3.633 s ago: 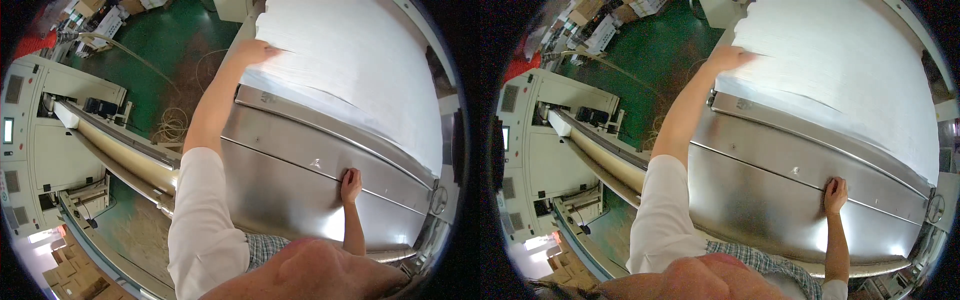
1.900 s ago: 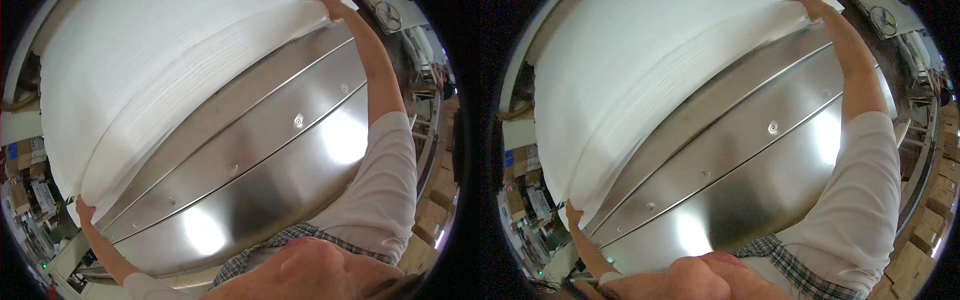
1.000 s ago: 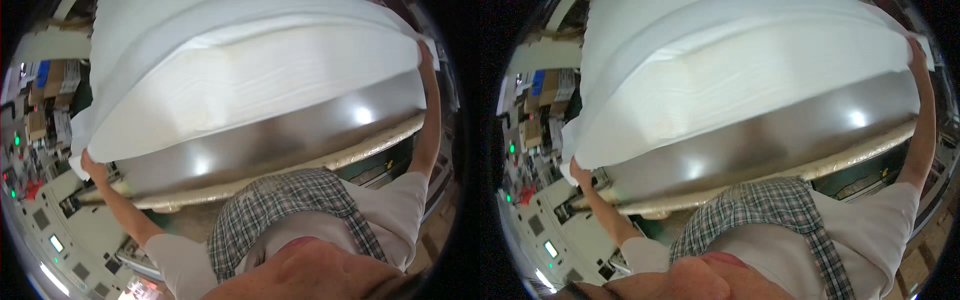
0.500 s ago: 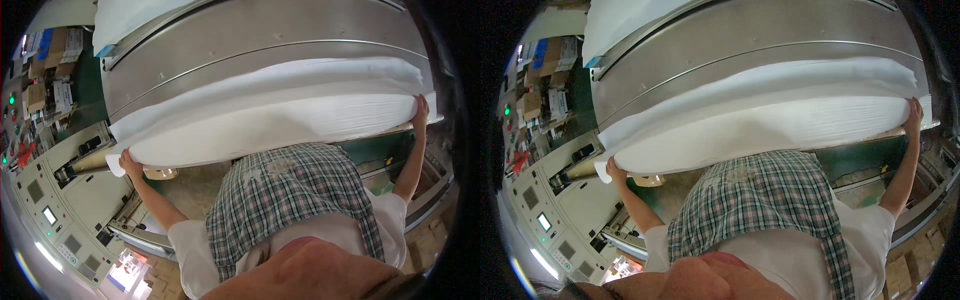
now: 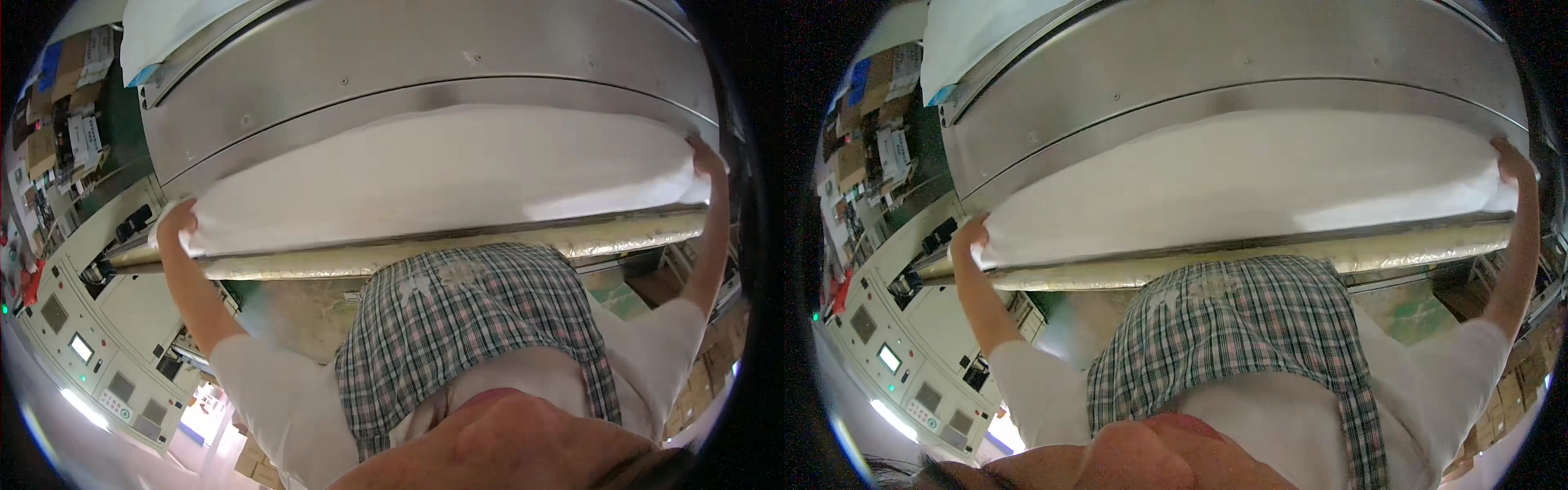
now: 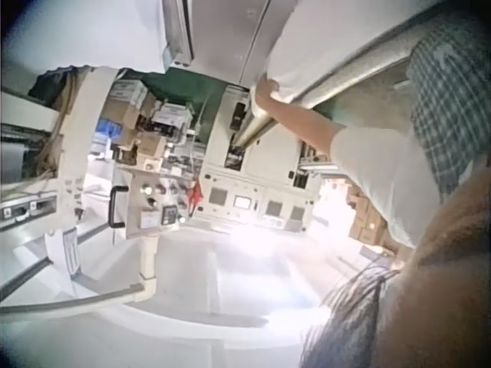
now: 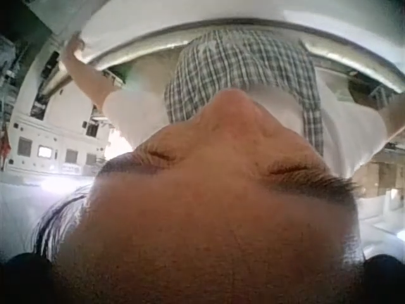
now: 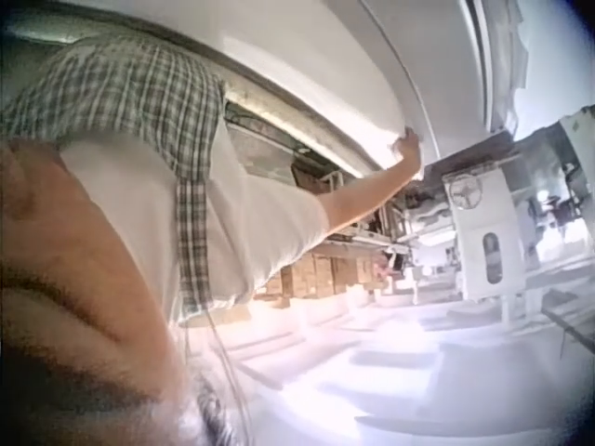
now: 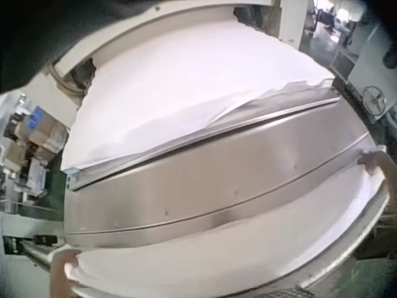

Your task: Loading and aligning large sheets of paper pulp into an industrial processing machine.

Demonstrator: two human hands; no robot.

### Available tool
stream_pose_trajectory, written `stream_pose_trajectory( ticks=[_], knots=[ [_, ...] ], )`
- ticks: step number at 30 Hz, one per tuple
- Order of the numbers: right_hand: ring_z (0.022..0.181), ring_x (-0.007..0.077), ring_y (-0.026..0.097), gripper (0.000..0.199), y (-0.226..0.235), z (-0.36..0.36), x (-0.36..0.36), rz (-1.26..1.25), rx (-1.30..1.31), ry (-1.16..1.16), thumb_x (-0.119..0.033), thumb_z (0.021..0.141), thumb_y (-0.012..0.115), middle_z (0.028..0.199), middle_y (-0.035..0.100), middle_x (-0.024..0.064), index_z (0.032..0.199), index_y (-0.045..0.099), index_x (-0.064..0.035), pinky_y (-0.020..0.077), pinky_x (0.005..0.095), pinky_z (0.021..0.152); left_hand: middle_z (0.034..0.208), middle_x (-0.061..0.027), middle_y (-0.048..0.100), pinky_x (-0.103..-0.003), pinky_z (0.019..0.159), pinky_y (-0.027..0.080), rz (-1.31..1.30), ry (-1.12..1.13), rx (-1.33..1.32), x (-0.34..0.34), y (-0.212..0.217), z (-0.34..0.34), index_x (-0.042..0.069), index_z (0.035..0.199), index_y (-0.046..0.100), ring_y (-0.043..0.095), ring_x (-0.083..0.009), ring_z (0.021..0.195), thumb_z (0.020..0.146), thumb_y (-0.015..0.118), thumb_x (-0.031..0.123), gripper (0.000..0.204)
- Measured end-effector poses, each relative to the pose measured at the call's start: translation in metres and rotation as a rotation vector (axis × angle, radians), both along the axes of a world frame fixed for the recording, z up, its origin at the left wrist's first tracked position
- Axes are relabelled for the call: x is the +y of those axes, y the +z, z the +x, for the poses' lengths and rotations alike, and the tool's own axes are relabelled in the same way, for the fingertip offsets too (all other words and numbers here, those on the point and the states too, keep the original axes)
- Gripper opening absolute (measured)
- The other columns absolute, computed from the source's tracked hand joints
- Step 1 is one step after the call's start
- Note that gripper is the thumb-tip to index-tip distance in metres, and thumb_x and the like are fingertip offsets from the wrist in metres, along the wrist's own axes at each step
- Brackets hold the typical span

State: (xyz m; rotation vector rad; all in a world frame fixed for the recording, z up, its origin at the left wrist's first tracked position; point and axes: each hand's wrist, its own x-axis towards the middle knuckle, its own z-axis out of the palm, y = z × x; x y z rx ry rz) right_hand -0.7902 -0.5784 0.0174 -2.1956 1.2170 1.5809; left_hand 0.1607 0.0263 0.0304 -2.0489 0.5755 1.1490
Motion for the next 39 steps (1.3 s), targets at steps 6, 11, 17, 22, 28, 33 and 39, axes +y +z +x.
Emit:
stream_pose_trajectory(
  ticks=[6,11,17,22,28,33,39],
  knots=[
    [0.088,0.0298,0.057,0.034,-0.037,0.082,-0.032,-0.150,-0.066,-0.031,-0.012,0.080,0.043,0.101,0.059,0.0160,0.112,0.053,-0.0079,0.0439,0.0382,0.079,0.096,-0.0148,0.061,-0.037,0.076,0.045,-0.060,-0.397,0.080,0.006,-0.042,0.050,0.014,0.111,0.054,0.056,-0.0335,0.092,0.063,0.048,0.001,0.050],
    [0.085,0.0239,0.058,0.031,-0.055,-0.008,-0.062,-0.432,-0.352,-0.325,-0.014,0.084,0.042,0.096,0.061,0.0124,0.113,0.053,-0.0101,0.0443,0.0349,0.072,0.098,-0.0127,0.061,-0.037,0.079,0.044,-0.561,-0.255,-0.070,-0.019,-0.024,-0.016,0.019,0.103,0.059,0.056,-0.0323,0.093,0.071,0.049,0.011,0.035],
    [0.090,0.0197,0.057,0.030,-0.042,0.060,0.010,-0.686,-1.093,-0.051,-0.012,0.084,0.050,0.104,0.059,0.0075,0.114,0.052,-0.0076,0.0430,0.0292,0.080,0.100,-0.0117,0.061,-0.035,0.087,0.042,-1.435,0.056,-0.069,-0.067,0.068,-0.210,0.004,0.095,0.060,0.057,-0.0242,0.096,0.074,0.052,0.001,0.023],
    [0.087,0.0142,0.054,0.030,0.034,0.270,0.195,-0.416,-1.455,-0.161,-0.006,0.079,0.059,0.097,0.058,0.0072,0.108,0.053,-0.0048,0.0428,0.0289,0.079,0.110,-0.0102,0.053,-0.040,0.092,0.037,-1.640,-0.413,0.488,-0.101,0.040,-0.336,0.008,0.108,0.053,0.048,-0.0269,0.107,0.074,0.062,0.012,0.035],
    [0.090,0.0257,0.051,0.046,0.049,0.438,0.317,-0.031,-1.480,0.135,-0.004,0.066,0.067,0.107,0.048,0.0087,0.108,0.049,-0.0105,0.0441,0.0314,0.073,0.113,-0.0122,0.049,-0.054,0.094,0.028,-1.632,-0.478,0.134,-0.066,0.015,-0.330,0.006,0.107,0.052,0.042,-0.0312,0.110,0.073,0.062,0.024,0.039],
    [0.090,0.0304,0.052,0.041,0.045,0.508,0.369,0.008,-1.452,0.241,-0.008,0.067,0.065,0.103,0.049,0.0108,0.104,0.048,-0.0094,0.0444,0.0358,0.073,0.115,-0.0164,0.048,-0.057,0.094,0.023,-1.348,-0.403,-0.379,0.012,-0.014,-0.224,0.006,0.110,0.051,0.038,-0.0429,0.109,0.080,0.048,0.041,0.046],
    [0.083,0.0280,0.050,0.024,0.031,0.588,0.431,-0.026,-1.473,0.495,-0.004,0.062,0.063,0.087,0.049,0.0089,0.083,0.051,-0.0070,0.0441,0.0362,0.069,0.121,-0.0189,0.045,-0.057,0.095,0.021,-1.135,-0.390,-0.552,0.100,-0.046,-0.081,0.006,0.116,0.049,0.037,-0.0411,0.113,0.084,0.044,0.034,0.044]
  ],
)
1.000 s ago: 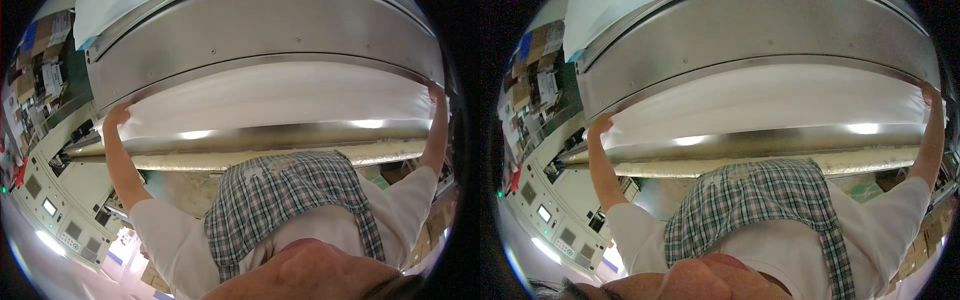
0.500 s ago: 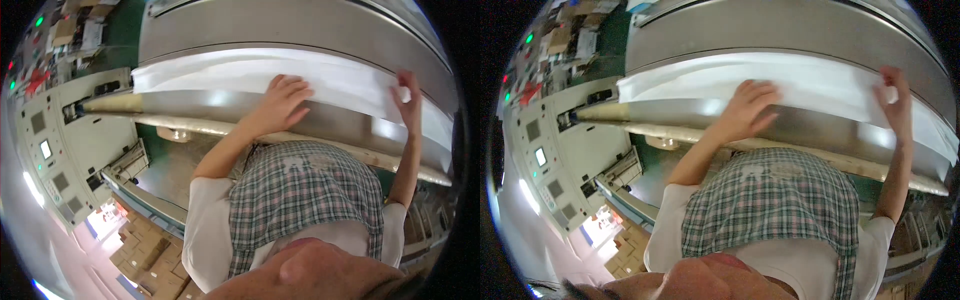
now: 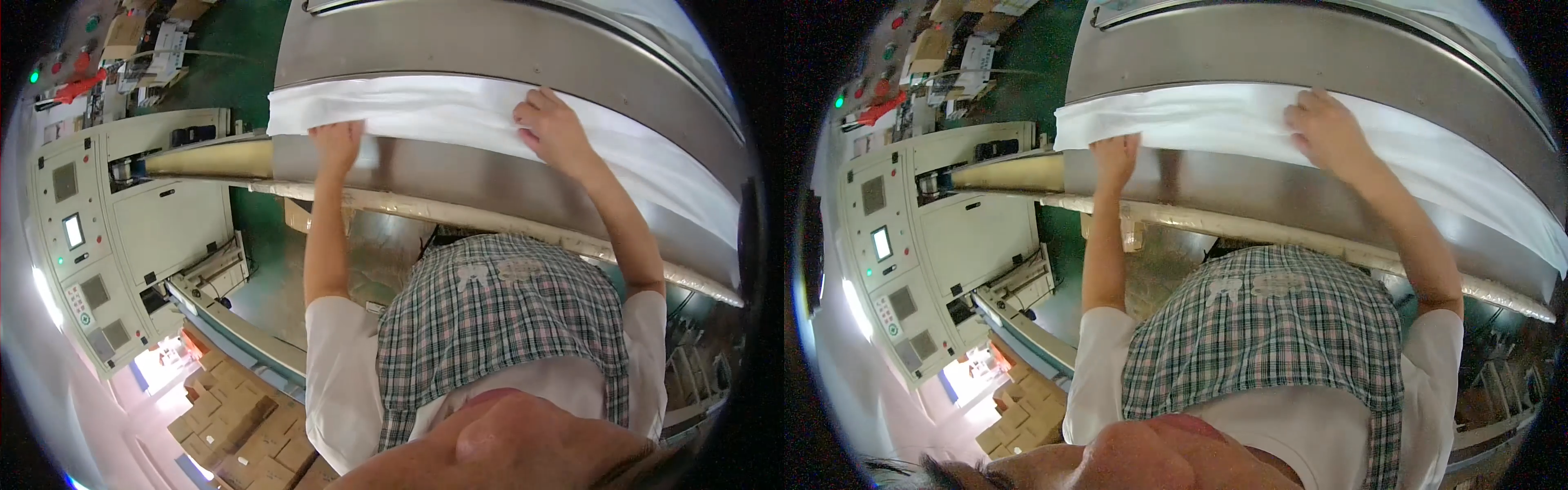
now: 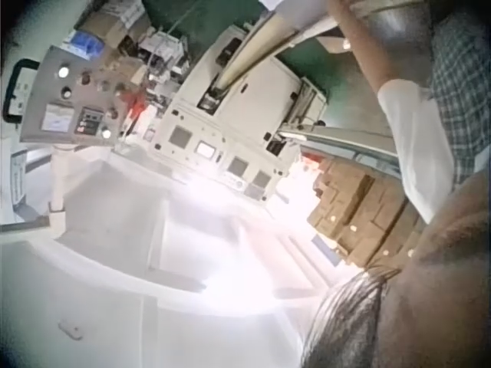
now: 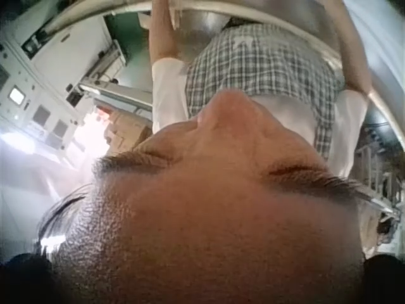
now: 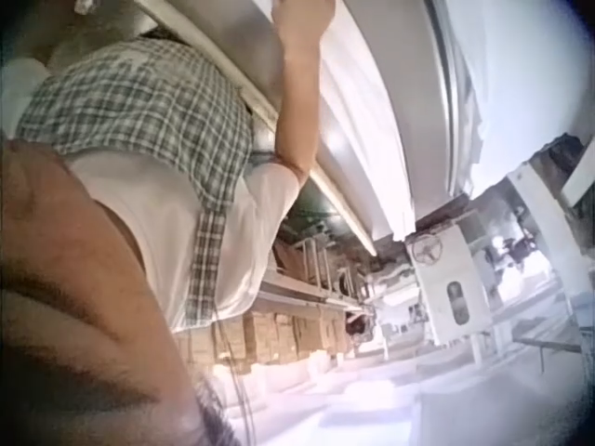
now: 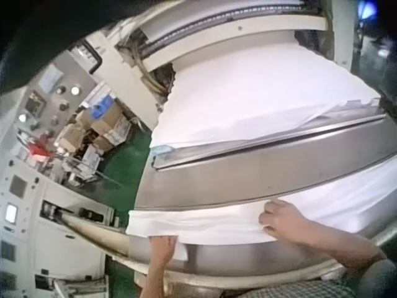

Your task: Loading and aligning large sheets of paper pulp into an industrial processing machine.

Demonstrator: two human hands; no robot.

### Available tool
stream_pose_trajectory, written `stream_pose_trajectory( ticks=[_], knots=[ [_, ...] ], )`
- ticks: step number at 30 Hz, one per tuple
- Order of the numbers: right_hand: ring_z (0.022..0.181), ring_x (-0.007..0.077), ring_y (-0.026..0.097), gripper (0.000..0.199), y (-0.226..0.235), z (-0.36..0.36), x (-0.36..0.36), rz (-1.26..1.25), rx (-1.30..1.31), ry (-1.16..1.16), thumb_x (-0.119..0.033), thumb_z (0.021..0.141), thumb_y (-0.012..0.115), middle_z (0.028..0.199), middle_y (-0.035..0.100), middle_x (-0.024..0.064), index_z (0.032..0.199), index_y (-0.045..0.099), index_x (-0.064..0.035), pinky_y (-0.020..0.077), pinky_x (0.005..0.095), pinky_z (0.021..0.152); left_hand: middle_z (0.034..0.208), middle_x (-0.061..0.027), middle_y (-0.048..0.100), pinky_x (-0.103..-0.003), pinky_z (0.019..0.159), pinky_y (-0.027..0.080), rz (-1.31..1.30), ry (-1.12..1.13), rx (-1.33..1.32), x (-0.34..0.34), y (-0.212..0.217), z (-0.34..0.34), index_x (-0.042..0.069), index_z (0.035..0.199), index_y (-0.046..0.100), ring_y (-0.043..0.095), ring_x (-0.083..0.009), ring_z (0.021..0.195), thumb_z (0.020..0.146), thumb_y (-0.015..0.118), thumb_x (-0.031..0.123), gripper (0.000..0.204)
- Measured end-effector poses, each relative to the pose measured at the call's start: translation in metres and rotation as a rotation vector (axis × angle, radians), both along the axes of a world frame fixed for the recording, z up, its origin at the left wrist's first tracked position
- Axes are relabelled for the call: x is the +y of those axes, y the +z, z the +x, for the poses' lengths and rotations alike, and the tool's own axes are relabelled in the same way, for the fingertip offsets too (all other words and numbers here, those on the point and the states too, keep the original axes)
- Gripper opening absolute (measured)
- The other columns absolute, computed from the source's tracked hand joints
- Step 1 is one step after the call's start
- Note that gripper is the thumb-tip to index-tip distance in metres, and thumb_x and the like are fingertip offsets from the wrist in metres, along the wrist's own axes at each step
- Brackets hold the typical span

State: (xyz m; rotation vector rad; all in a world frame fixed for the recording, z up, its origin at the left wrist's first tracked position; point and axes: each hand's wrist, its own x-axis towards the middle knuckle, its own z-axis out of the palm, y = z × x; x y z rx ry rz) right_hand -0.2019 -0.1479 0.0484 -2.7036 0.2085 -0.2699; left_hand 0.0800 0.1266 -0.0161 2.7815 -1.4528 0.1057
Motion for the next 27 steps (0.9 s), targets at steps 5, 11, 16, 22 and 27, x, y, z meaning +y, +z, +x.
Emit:
stream_pose_trajectory(
  ticks=[5,11,16,22,27],
  knots=[
    [0.085,0.0261,0.048,0.020,0.004,0.068,0.059,0.062,-0.145,0.063,0.001,0.060,0.061,0.086,0.049,0.0086,0.076,0.052,-0.0049,0.0439,0.0336,0.071,0.114,-0.0183,0.052,-0.042,0.095,0.031,-0.376,0.079,-0.018,0.097,-0.003,0.147,0.004,0.110,0.054,0.042,-0.0353,0.112,0.079,0.052,0.025,0.037],
    [0.088,0.0264,0.049,0.026,-0.011,0.090,0.083,0.097,-0.176,-0.048,0.003,0.061,0.058,0.088,0.051,0.0087,0.086,0.055,-0.0039,0.0417,0.0349,0.075,0.097,-0.0155,0.057,-0.040,0.083,0.040,-0.491,0.128,0.064,0.025,0.072,0.151,0.004,0.090,0.060,0.052,-0.0320,0.093,0.077,0.058,0.020,0.020],
    [0.093,0.0262,0.048,0.028,-0.009,0.100,0.093,-0.033,-0.118,-0.086,-0.006,0.070,0.050,0.094,0.052,0.0108,0.098,0.055,-0.0047,0.0379,0.0366,0.078,0.087,-0.0145,0.057,-0.042,0.073,0.041,-0.406,-0.338,0.266,-0.080,0.073,0.052,0.005,0.078,0.059,0.054,-0.0315,0.084,0.079,0.058,0.026,0.021],
    [0.097,0.0276,0.046,0.033,0.002,0.029,0.054,0.041,0.005,-0.195,-0.003,0.069,0.053,0.100,0.046,0.0125,0.101,0.051,-0.0066,0.0428,0.0361,0.079,0.067,-0.0199,0.057,-0.049,0.065,0.041,-0.291,-0.239,0.178,-0.084,0.007,0.029,0.002,0.065,0.056,0.054,-0.0385,0.065,0.086,0.042,0.029,0.037],
    [0.095,0.0292,0.047,0.043,0.007,-0.061,0.014,-0.033,0.124,-0.325,-0.005,0.063,0.060,0.103,0.044,0.0124,0.103,0.046,-0.0076,0.0468,0.0358,0.072,0.078,-0.0202,0.057,-0.044,0.063,0.042,-0.211,-0.385,0.235,0.017,-0.029,0.085,-0.002,0.082,0.057,0.054,-0.0361,0.071,0.080,0.044,0.014,0.021]
  ],
)
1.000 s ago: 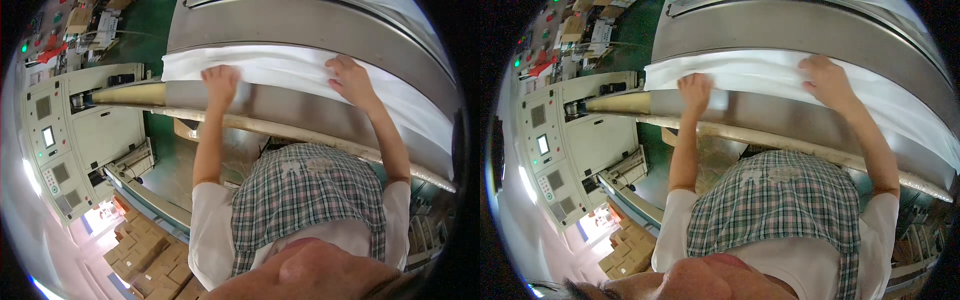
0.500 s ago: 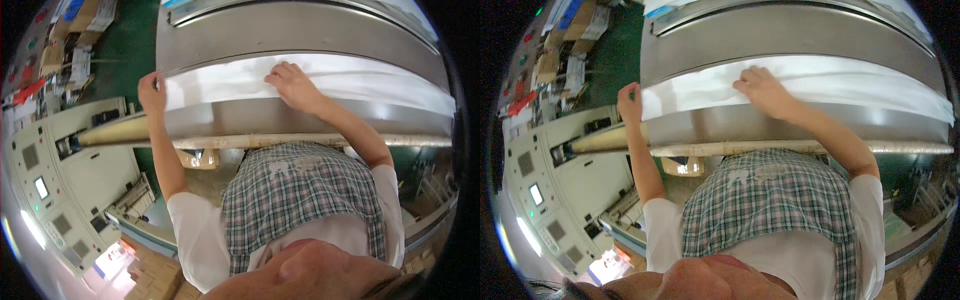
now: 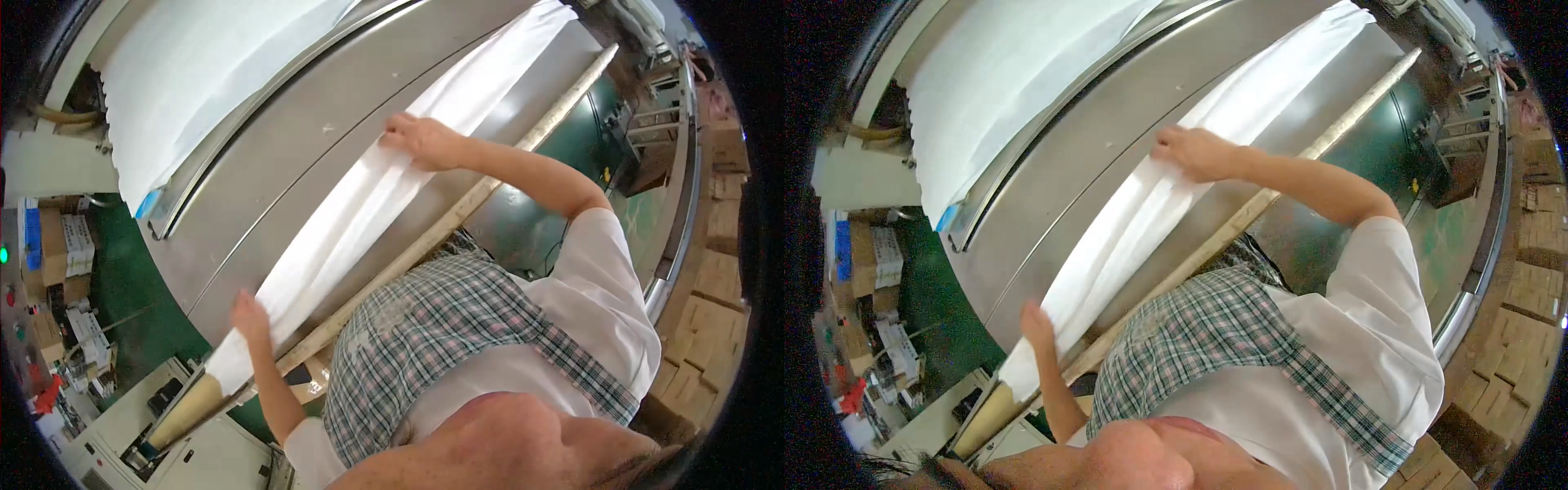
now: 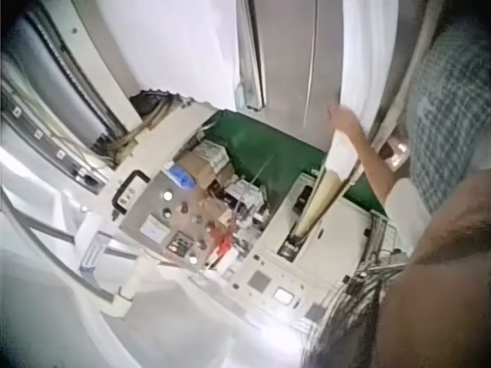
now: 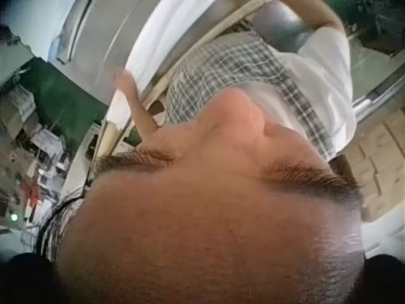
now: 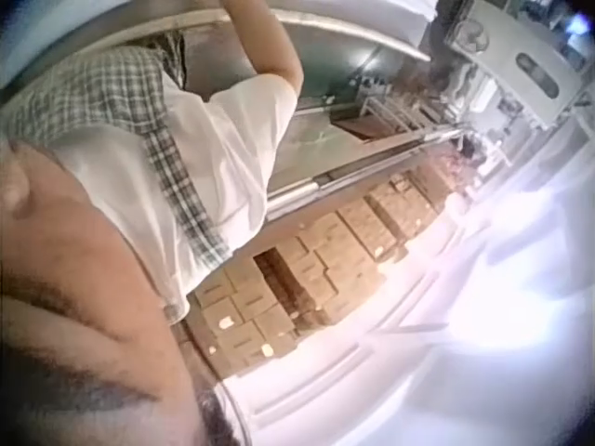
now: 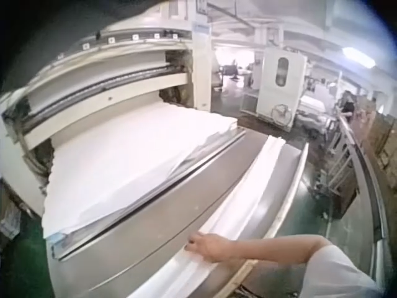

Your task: Loading and aligning large sheets of paper pulp into an industrial processing machine.

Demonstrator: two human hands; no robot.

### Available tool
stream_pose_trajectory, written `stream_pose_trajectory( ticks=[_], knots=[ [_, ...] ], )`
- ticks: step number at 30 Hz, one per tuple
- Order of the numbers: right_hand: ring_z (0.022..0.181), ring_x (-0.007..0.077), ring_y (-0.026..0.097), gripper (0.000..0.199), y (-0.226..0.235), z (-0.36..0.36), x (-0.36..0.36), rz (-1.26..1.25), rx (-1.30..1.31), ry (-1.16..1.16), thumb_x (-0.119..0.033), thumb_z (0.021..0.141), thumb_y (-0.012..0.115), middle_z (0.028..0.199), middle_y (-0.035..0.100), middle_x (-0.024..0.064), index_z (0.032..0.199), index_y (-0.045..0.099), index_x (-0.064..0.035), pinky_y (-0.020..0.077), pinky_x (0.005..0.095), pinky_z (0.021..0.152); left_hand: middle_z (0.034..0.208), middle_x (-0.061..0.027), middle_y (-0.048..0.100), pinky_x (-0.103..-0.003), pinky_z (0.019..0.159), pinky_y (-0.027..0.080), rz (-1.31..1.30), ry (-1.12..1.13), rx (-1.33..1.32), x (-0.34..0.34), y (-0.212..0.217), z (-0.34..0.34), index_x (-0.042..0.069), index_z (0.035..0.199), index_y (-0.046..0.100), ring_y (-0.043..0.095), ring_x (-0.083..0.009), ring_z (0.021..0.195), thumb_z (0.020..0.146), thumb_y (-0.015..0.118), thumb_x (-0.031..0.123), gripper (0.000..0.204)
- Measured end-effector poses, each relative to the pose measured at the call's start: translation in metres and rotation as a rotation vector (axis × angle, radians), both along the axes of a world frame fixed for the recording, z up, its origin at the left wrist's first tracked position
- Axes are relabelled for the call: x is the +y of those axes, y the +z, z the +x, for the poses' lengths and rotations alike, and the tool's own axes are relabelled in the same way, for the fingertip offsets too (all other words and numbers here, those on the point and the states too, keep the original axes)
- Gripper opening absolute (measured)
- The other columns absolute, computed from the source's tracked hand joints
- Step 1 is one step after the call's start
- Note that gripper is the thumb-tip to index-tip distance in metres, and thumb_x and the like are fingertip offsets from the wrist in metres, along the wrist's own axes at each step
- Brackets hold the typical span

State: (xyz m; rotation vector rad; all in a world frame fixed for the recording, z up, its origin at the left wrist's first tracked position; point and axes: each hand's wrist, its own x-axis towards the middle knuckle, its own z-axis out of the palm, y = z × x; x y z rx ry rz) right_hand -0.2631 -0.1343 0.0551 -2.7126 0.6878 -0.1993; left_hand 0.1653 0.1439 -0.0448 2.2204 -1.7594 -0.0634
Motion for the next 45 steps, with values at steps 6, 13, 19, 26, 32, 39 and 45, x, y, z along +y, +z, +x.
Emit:
stream_pose_trajectory(
  ticks=[6,13,19,26,32,39,45],
  knots=[
    [0.096,0.0263,0.049,0.054,0.011,-0.086,-0.078,-0.065,0.072,-0.190,0.001,0.056,0.063,0.105,0.042,0.0097,0.106,0.046,-0.0114,0.0483,0.0347,0.070,0.081,-0.0137,0.058,-0.046,0.063,0.044,0.495,0.323,-0.519,0.088,0.043,0.084,0.003,0.086,0.057,0.055,-0.0328,0.074,0.086,0.041,0.021,0.024],
    [0.093,0.0280,0.051,0.058,0.001,-0.147,-0.143,-0.138,0.001,-0.161,0.003,0.056,0.062,0.107,0.042,0.0093,0.110,0.046,-0.0129,0.0479,0.0362,0.071,0.106,-0.0142,0.054,-0.051,0.081,0.038,0.120,0.473,-0.302,0.019,0.021,-0.005,0.013,0.110,0.052,0.048,-0.0368,0.100,0.089,0.031,0.042,0.041],
    [0.093,0.0296,0.054,0.051,-0.016,-0.255,-0.218,-0.325,0.106,-0.570,0.002,0.061,0.055,0.110,0.045,0.0095,0.110,0.050,-0.0141,0.0484,0.0375,0.072,0.132,-0.0100,0.038,-0.056,0.092,0.025,0.435,0.739,-0.194,-0.042,0.053,-0.092,0.021,0.121,0.048,0.029,-0.0316,0.123,0.088,0.026,0.050,0.049],
    [0.088,0.0279,0.056,0.025,-0.066,-0.418,-0.296,-0.363,-0.069,-1.273,-0.024,0.074,0.056,0.094,0.058,0.0065,0.097,0.058,-0.0116,0.0469,0.0352,0.071,0.134,-0.0108,0.034,-0.058,0.092,0.025,0.368,0.792,-0.147,-0.062,0.057,-0.122,0.023,0.122,0.046,0.025,-0.0348,0.125,0.088,0.026,0.052,0.050],
    [0.092,0.0178,0.058,0.025,-0.013,-0.407,-0.295,-0.020,-0.188,-1.211,-0.020,0.083,0.053,0.103,0.060,0.0098,0.105,0.058,-0.0096,0.0452,0.0293,0.076,0.137,-0.0099,0.030,-0.062,0.091,0.022,0.383,0.743,-0.125,-0.078,0.059,-0.146,0.026,0.125,0.042,0.022,-0.0355,0.126,0.088,0.024,0.053,0.049],
    [0.105,0.0349,0.048,0.039,-0.069,-0.317,-0.279,-0.187,0.083,-0.857,-0.029,0.087,0.040,0.123,0.043,0.0193,0.119,0.046,-0.0084,0.0395,0.0428,0.088,0.135,-0.0085,0.032,-0.061,0.092,0.022,0.531,0.717,-0.171,-0.096,0.049,-0.135,0.023,0.126,0.041,0.023,-0.0359,0.125,0.089,0.023,0.050,0.049],
    [0.104,0.0307,0.051,0.038,-0.106,-0.327,-0.330,0.288,-0.089,-0.814,-0.032,0.089,0.037,0.111,0.055,0.0161,0.118,0.049,-0.0105,0.0369,0.0405,0.090,0.113,-0.0091,0.052,-0.044,0.079,0.044,0.604,0.405,-0.567,-0.054,0.006,-0.078,0.013,0.117,0.048,0.049,-0.0306,0.100,0.092,0.030,0.030,0.035]
  ],
)
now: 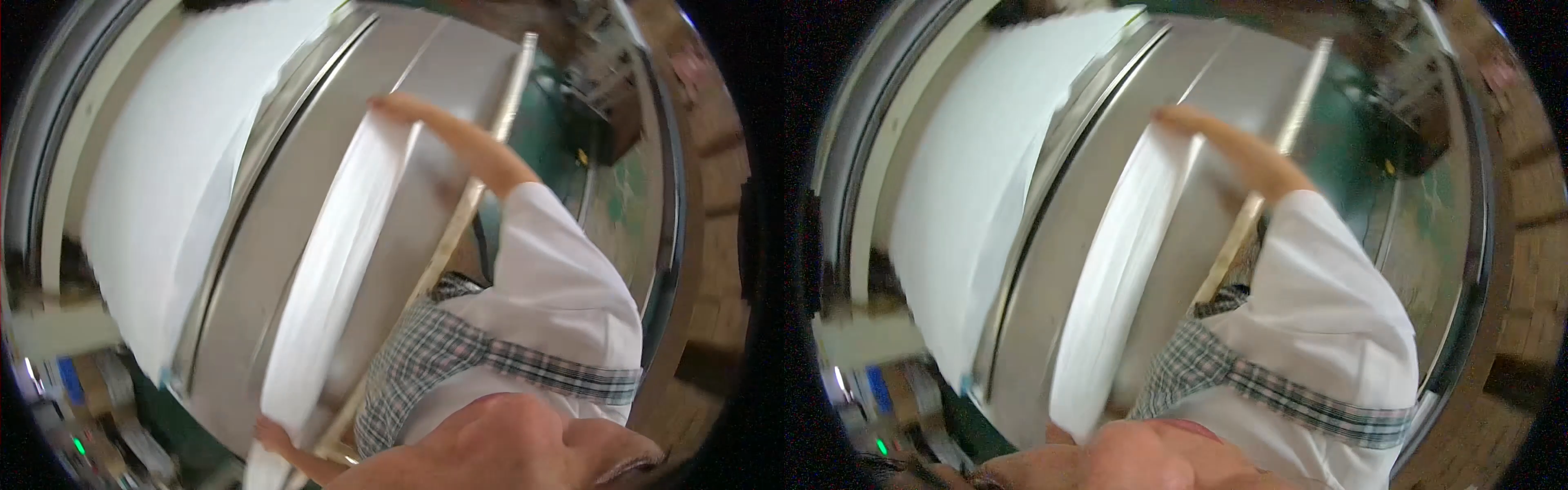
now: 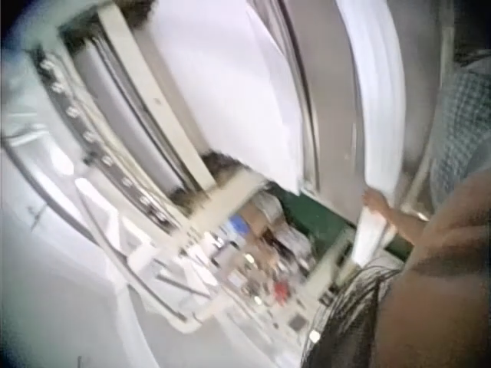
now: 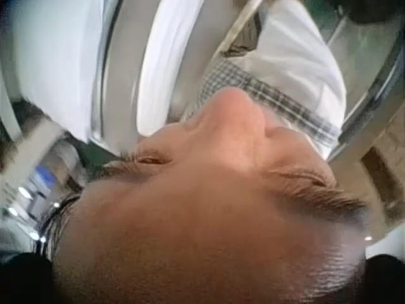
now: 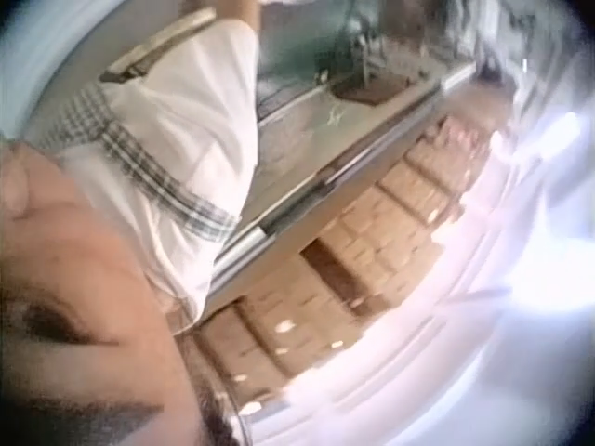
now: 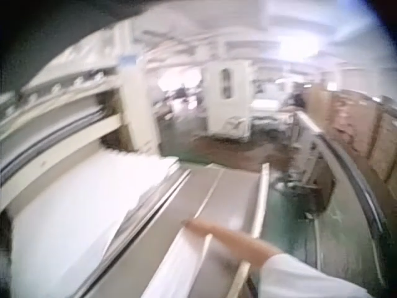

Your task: Loading and aligning large sheets of paper pulp into an industrial processing machine.

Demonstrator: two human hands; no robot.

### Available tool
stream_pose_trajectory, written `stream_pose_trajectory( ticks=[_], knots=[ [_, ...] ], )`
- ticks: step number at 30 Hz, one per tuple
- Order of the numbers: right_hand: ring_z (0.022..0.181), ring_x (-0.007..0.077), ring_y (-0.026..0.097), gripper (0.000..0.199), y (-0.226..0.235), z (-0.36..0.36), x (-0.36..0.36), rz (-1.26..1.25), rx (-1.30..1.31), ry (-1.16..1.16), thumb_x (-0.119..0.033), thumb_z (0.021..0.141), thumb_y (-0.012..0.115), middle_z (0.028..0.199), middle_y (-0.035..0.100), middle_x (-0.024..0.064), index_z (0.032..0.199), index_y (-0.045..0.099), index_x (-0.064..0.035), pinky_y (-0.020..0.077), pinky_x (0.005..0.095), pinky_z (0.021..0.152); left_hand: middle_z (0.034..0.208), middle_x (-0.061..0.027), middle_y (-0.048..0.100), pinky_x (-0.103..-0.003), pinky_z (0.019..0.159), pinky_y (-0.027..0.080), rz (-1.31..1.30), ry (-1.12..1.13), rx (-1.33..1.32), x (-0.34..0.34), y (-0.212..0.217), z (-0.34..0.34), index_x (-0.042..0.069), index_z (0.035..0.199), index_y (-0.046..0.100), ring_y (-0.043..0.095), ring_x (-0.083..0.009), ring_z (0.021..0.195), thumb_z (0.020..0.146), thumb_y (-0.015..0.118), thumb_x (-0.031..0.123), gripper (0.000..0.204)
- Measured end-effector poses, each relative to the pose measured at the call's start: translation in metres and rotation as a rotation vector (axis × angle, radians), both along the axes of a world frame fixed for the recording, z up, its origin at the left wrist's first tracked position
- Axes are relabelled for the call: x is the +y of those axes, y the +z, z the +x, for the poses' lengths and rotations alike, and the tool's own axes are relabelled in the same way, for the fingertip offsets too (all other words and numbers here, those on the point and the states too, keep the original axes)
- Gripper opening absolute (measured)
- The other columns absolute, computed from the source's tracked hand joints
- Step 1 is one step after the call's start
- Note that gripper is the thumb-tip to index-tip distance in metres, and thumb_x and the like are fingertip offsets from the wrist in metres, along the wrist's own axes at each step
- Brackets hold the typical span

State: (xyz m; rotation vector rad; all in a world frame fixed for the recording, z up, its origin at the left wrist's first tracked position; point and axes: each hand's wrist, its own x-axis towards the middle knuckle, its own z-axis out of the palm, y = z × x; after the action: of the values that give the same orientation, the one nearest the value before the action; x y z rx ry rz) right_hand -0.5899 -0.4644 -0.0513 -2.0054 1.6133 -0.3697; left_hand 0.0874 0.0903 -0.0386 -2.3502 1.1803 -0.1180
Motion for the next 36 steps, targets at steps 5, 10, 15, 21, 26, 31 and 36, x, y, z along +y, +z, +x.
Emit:
stream_pose_trajectory(
  ticks=[5,10,15,21,26,31,36],
  knots=[
    [0.100,0.0320,0.051,0.042,0.070,0.046,0.056,0.110,0.049,0.085,-0.040,0.088,0.036,0.107,0.056,0.0149,0.110,0.052,-0.0079,0.0387,0.0405,0.086,0.118,-0.0140,0.046,-0.045,0.097,0.027,0.006,-0.049,0.057,0.016,-0.054,0.066,0.004,0.105,0.054,0.039,-0.0295,0.111,0.075,0.052,0.032,0.041],
    [0.089,0.0226,0.055,0.034,0.077,0.071,0.102,0.285,0.026,0.237,-0.034,0.087,0.041,0.101,0.059,0.0101,0.108,0.055,-0.0112,0.0427,0.0371,0.076,0.116,-0.0130,0.048,-0.042,0.094,0.030,0.009,-0.260,0.496,-0.083,-0.068,0.086,0.004,0.109,0.052,0.042,-0.0271,0.108,0.074,0.056,0.028,0.042],
    [0.093,0.0236,0.053,0.035,0.055,0.125,0.164,0.516,-0.287,0.423,-0.034,0.086,0.044,0.104,0.058,0.0099,0.109,0.056,-0.0104,0.0420,0.0372,0.080,0.113,-0.0120,0.050,-0.038,0.091,0.034,0.071,-0.374,0.928,-0.121,-0.068,0.076,0.004,0.112,0.049,0.045,-0.0246,0.105,0.073,0.060,0.024,0.045],
    [0.100,0.0253,0.052,0.049,0.039,0.206,0.264,0.407,-0.386,0.713,-0.028,0.085,0.049,0.117,0.048,0.0174,0.125,0.036,-0.0043,0.0417,0.0392,0.085,0.110,-0.0109,0.053,-0.034,0.087,0.038,0.178,-0.438,1.436,-0.188,-0.009,-0.106,0.005,0.116,0.046,0.048,-0.0217,0.101,0.071,0.064,0.019,0.051],
    [0.090,0.0242,0.056,0.045,0.054,0.244,0.305,0.535,-0.680,0.714,-0.017,0.082,0.053,0.110,0.052,0.0170,0.123,0.039,-0.0022,0.0458,0.0367,0.077,0.108,-0.0099,0.054,-0.031,0.084,0.041,0.243,-0.422,1.848,-0.195,0.032,-0.177,0.005,0.120,0.043,0.051,-0.0193,0.098,0.070,0.068,0.015,0.057],
    [0.088,0.0271,0.058,0.033,0.094,0.212,0.326,0.165,-0.435,0.374,-0.017,0.080,0.052,0.099,0.058,0.0149,0.111,0.051,-0.0046,0.0460,0.0361,0.076,0.108,-0.0078,0.054,-0.030,0.085,0.040,0.336,-0.215,1.727,-0.149,0.057,-0.118,0.007,0.116,0.047,0.050,-0.0176,0.098,0.071,0.068,0.014,0.051],
    [0.076,0.0302,0.058,0.019,0.102,0.207,0.373,-0.307,-0.135,0.024,-0.017,0.076,0.053,0.083,0.060,0.0123,0.092,0.057,-0.0065,0.0461,0.0395,0.066,0.100,-0.0053,0.057,-0.028,0.081,0.041,0.313,-0.052,1.777,-0.091,0.057,-0.027,0.007,0.106,0.054,0.052,-0.0141,0.092,0.073,0.067,0.015,0.036]
  ],
)
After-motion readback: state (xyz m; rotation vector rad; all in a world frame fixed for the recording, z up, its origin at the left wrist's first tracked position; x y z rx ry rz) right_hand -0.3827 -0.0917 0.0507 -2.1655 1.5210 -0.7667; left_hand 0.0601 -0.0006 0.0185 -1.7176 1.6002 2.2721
